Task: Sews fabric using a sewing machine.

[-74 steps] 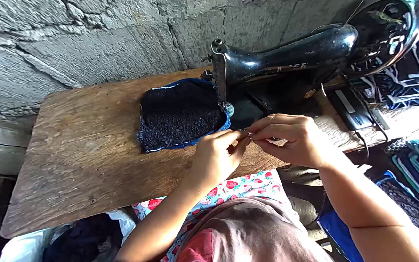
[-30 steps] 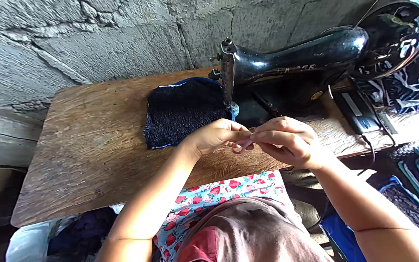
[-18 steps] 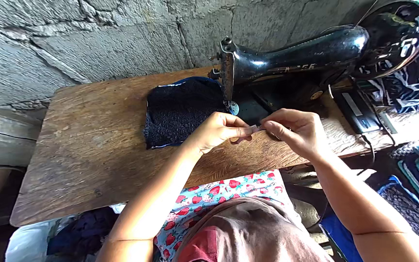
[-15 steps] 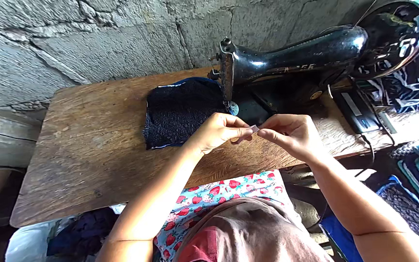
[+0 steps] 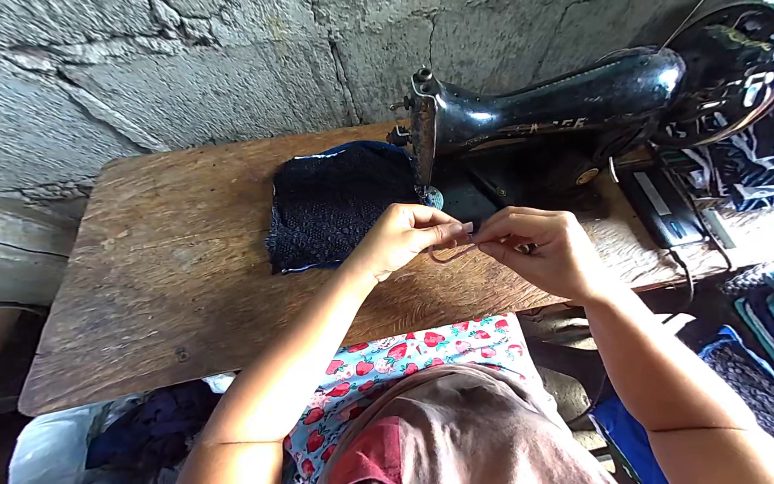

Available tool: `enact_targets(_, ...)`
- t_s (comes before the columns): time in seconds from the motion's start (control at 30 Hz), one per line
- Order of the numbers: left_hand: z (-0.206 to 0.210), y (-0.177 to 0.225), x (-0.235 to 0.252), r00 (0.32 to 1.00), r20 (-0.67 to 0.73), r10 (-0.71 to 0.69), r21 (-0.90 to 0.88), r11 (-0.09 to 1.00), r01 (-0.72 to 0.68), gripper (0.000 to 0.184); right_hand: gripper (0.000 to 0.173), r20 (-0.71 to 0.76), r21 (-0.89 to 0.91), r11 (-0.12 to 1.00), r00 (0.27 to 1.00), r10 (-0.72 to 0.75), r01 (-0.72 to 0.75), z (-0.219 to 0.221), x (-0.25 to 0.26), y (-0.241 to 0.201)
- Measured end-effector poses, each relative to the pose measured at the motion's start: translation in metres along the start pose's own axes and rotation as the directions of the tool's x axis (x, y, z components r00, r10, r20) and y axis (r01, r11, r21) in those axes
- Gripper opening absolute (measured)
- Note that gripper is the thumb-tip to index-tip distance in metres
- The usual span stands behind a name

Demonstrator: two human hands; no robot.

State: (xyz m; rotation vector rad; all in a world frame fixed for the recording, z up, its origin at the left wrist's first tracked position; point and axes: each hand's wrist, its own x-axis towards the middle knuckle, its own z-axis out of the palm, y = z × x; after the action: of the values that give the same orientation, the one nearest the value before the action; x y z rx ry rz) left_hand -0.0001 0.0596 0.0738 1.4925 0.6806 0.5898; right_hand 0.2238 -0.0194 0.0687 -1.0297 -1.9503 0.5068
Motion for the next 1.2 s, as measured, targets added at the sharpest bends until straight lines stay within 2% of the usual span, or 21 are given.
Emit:
enact_targets(0.13, 0.001, 0.003, -0.001, 0.998, 0.001, 0.056, 0.135, 0.989, -0.056, 0.008, 0.005, 0.038, -0.022, 0.971, 0.971, 0.237, -0.237, -0.002, 0.005, -0.011)
enact_targets(0.27, 0.000, 0.008, 0.003, 0.998, -0.009, 0.070, 0.168, 0.984, -0.067, 0.006, 0.011, 0.096, 0.057, 0.946, 0.945, 0.313, -0.319, -0.004, 0.013, -0.013)
enact_targets(0.37, -0.002, 0.012, 0.002, 0.999, 0.002, 0.048, 0.190, 0.981, -0.047, 0.004, 0.006, 0.102, 0.119, 0.918, 0.924, 0.368, -0.379, -0.006, 0.018, -0.015)
enact_targets(0.47, -0.002, 0.014, 0.002, 1.000, 0.009, 0.018, 0.213, 0.977, -0.020, 0.004, 0.005, 0.132, 0.129, 0.904, 0.910, 0.392, -0.408, -0.008, 0.022, -0.015)
enact_targets(0.63, -0.005, 0.013, 0.002, 0.998, 0.051, 0.028, 0.118, 0.992, -0.033, 0.004, 0.016, 0.128, 0.167, 0.883, 0.897, 0.422, -0.439, -0.007, 0.024, -0.010)
enact_targets(0.87, 0.000, 0.015, 0.004, 0.997, 0.029, -0.071, 0.230, 0.971, 0.063, 0.004, 0.023, 0.149, 0.267, 0.850, 0.891, 0.429, -0.454, -0.004, 0.025, -0.012)
enact_targets(1.2, 0.002, 0.015, 0.006, 0.999, -0.030, -0.035, 0.316, 0.948, 0.042, 0.004, 0.019, 0.141, 0.322, 0.819, 0.879, 0.455, -0.475, -0.001, 0.025, -0.012)
